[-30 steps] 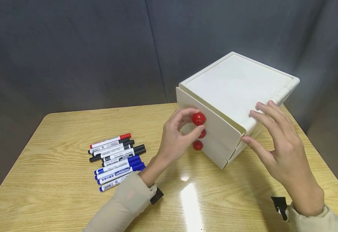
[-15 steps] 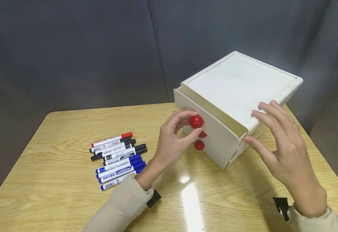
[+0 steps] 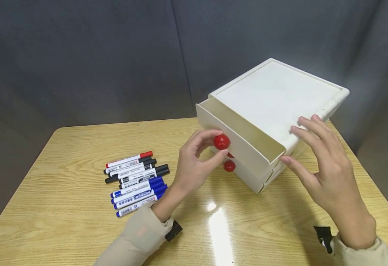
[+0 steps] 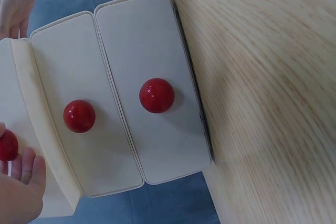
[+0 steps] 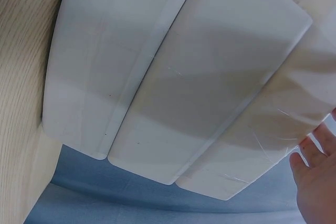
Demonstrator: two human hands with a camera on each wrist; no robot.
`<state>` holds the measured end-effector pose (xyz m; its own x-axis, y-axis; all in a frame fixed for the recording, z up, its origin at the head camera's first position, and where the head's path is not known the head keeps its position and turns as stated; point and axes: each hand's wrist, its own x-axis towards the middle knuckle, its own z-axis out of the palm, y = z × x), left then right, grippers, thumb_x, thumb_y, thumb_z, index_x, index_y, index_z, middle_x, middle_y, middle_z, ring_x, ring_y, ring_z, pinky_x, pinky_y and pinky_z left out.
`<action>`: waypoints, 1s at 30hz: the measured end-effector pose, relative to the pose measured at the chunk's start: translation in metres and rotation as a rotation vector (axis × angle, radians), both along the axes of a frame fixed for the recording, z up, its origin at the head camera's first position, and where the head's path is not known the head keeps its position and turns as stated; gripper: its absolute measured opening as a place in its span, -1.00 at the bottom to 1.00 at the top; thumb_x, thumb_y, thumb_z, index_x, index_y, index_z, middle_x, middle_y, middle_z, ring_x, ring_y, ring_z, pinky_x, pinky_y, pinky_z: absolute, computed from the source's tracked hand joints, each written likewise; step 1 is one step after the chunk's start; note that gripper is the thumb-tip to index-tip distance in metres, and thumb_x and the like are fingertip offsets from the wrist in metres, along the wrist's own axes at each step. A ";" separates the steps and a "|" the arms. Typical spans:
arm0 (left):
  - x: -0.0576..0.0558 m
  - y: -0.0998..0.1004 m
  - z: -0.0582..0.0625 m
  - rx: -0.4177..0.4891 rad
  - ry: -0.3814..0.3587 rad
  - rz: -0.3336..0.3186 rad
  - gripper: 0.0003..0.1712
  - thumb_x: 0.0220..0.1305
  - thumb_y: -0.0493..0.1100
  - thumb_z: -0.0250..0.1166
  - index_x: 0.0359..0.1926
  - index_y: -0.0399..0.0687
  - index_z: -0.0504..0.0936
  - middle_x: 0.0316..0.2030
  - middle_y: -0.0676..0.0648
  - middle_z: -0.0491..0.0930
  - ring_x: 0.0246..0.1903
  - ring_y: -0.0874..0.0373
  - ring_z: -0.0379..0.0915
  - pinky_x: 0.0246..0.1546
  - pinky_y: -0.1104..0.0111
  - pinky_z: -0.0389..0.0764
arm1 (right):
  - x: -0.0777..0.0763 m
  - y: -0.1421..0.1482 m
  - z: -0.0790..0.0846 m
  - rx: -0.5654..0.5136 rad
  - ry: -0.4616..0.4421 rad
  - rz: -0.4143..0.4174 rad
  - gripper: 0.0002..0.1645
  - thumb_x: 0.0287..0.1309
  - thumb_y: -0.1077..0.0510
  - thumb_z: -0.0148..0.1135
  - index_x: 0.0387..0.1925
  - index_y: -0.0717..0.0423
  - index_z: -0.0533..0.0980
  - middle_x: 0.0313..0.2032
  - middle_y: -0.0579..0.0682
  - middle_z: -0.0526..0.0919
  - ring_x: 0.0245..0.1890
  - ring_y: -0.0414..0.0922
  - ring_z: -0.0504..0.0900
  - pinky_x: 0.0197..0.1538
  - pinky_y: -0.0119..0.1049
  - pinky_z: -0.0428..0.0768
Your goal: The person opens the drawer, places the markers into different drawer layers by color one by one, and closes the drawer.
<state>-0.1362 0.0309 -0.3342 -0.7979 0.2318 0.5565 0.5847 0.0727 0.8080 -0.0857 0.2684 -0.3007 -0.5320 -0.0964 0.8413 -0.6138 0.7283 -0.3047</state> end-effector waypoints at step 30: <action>0.009 -0.011 0.000 0.021 -0.012 0.008 -0.55 0.16 -0.35 0.41 0.10 -0.25 0.57 -0.01 -0.20 0.59 -0.06 0.01 0.62 0.06 0.37 0.65 | -0.006 0.012 -0.011 0.013 -0.009 0.000 -0.10 0.21 -0.41 0.15 0.03 0.40 0.57 0.19 0.23 0.59 0.41 0.01 0.38 0.52 -0.23 0.23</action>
<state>-0.1270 0.0199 -0.3342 -0.8063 0.2141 0.5515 0.5744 0.0606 0.8163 -0.0917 0.2808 -0.3113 -0.5396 -0.1077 0.8350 -0.6112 0.7322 -0.3005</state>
